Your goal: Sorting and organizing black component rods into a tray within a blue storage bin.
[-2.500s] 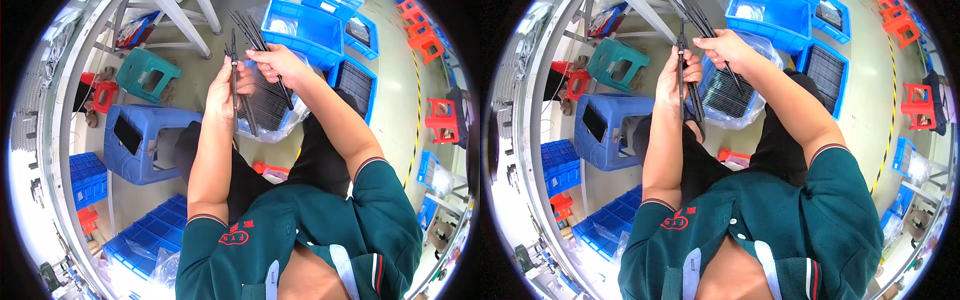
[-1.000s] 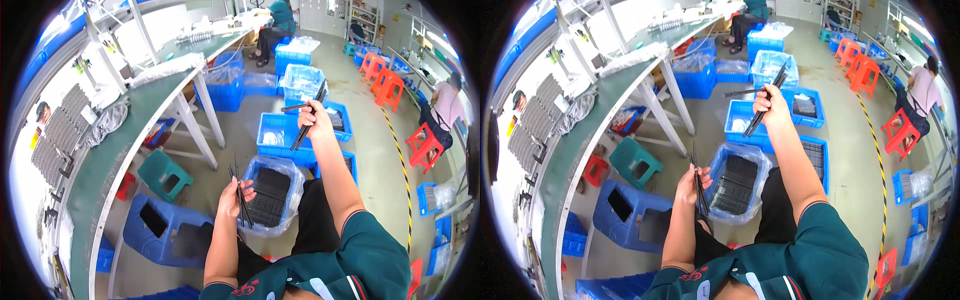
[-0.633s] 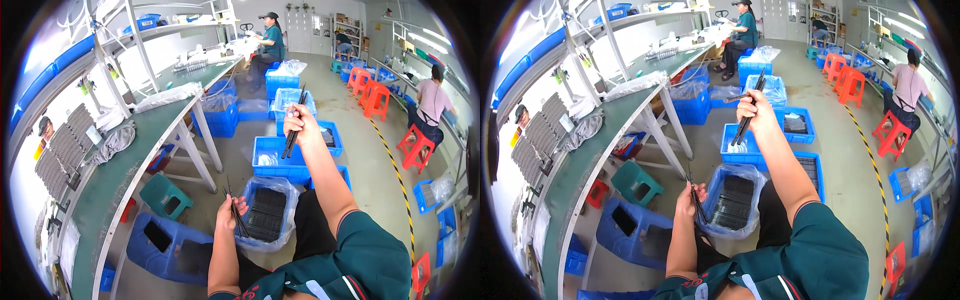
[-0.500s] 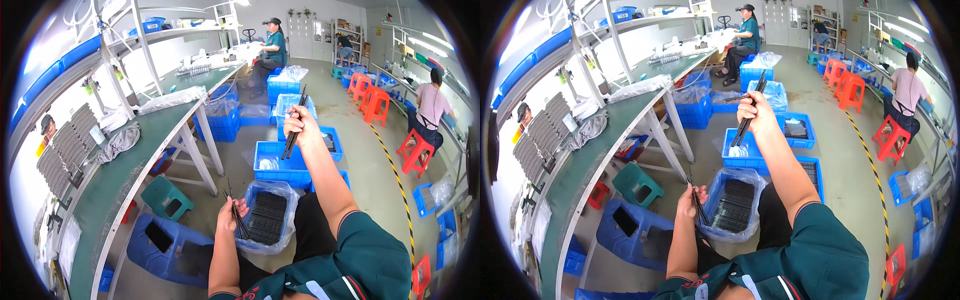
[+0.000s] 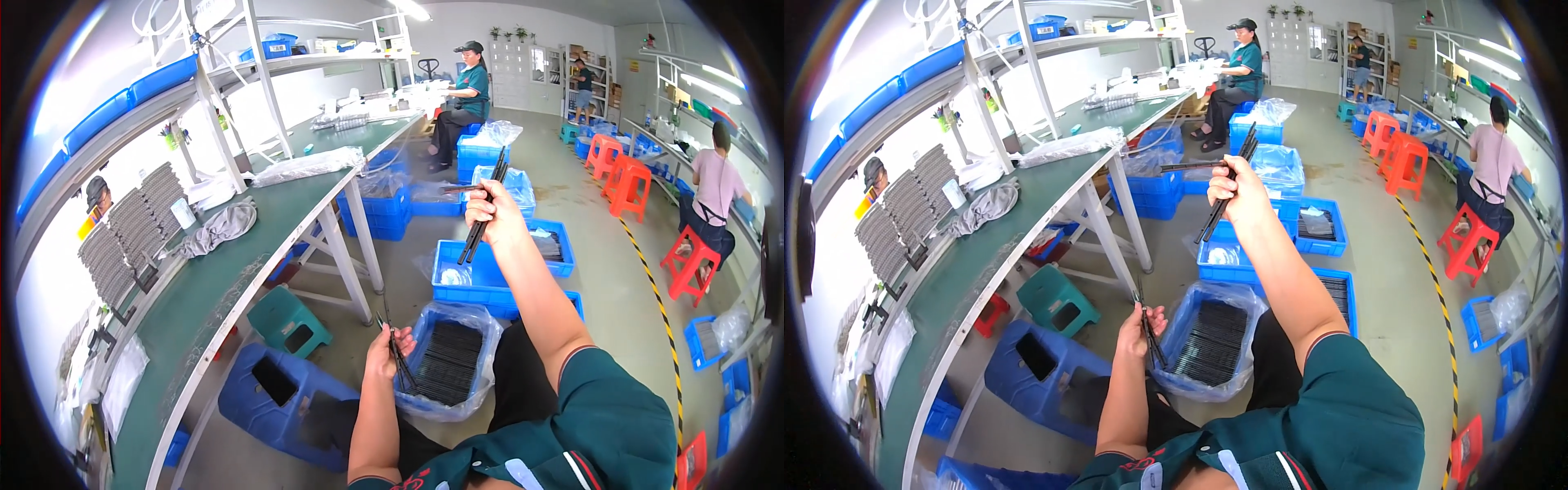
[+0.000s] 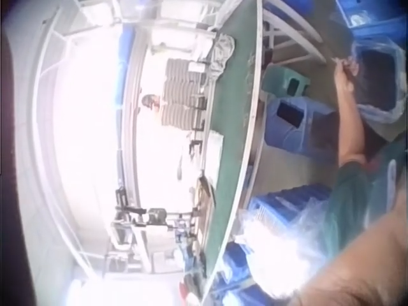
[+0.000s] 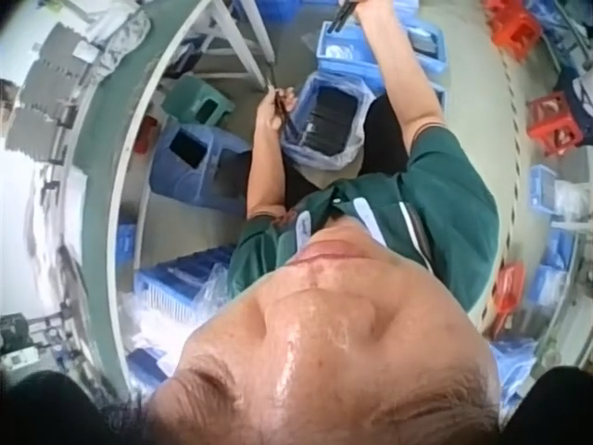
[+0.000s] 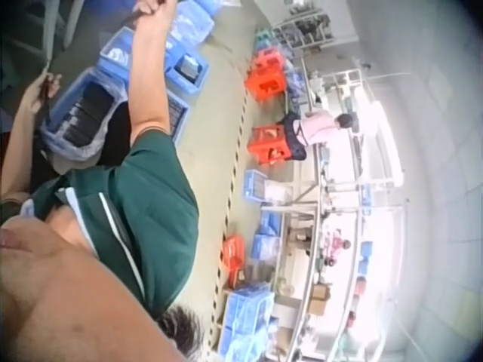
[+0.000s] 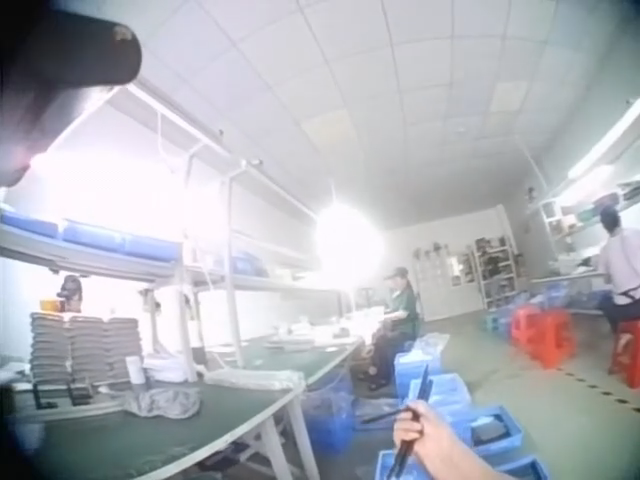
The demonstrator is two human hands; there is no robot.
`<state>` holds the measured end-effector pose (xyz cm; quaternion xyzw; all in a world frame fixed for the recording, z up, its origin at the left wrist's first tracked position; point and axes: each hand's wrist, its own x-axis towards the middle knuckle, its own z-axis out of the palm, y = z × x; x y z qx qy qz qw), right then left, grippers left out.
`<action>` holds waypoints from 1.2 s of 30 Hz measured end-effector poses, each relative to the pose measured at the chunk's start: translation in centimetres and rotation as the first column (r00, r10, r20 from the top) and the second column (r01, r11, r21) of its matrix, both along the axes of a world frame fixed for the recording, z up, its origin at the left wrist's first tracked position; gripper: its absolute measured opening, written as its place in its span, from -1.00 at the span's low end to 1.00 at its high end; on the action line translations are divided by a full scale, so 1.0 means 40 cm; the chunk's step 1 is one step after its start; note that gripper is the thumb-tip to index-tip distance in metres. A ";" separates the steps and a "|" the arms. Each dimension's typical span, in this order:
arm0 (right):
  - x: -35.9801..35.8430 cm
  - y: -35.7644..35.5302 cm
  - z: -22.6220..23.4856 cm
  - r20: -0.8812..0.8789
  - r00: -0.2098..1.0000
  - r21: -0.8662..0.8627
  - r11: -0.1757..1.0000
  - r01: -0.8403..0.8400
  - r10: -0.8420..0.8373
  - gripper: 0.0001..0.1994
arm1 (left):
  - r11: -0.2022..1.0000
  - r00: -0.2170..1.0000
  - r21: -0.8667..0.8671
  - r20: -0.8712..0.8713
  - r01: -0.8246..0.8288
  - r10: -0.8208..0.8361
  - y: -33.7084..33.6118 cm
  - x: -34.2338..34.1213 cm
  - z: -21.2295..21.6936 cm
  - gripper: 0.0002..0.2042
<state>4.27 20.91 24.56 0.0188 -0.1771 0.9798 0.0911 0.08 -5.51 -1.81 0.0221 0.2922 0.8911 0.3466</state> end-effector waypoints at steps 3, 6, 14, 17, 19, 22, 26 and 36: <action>-0.016 -0.006 -0.011 -0.006 1.000 0.033 0.999 -0.013 0.013 -0.84 | 1.000 1.000 -0.008 -0.016 -0.009 0.009 -0.008 -0.001 0.001 -0.62; -0.029 -0.018 -0.017 0.004 1.000 0.047 0.999 -0.016 0.015 -0.84 | 1.000 1.000 0.001 -0.006 -0.014 0.014 -0.013 -0.005 -0.002 -0.61; -0.033 -0.034 -0.004 0.012 1.000 0.067 0.998 0.010 -0.011 -0.85 | 0.999 1.000 -0.023 -0.021 -0.023 0.022 -0.021 0.002 0.009 -0.60; -0.028 -0.018 0.016 -0.040 0.999 0.050 0.999 0.022 -0.020 -0.84 | 1.000 1.000 -0.010 -0.024 -0.018 0.018 -0.022 0.004 0.006 -0.60; -0.029 -0.011 0.028 -0.072 0.997 0.032 0.999 -0.012 0.015 -0.83 | 1.000 1.000 -0.005 0.000 -0.010 0.010 -0.025 0.002 -0.001 -0.60; -0.024 -0.007 0.036 -0.092 0.995 0.028 0.999 -0.034 0.036 -0.81 | 1.000 1.000 -0.009 -0.014 -0.009 0.009 -0.021 0.002 -0.002 -0.60; -0.022 -0.002 0.037 -0.094 0.991 -0.004 0.995 -0.096 0.096 -0.82 | 1.000 1.000 -0.025 -0.018 -0.009 0.009 -0.009 0.001 0.002 -0.60; -0.028 -0.031 0.039 -0.055 0.998 0.042 0.998 -0.038 0.040 -0.87 | 1.000 1.000 -0.003 -0.018 -0.020 0.020 -0.017 0.000 0.002 -0.62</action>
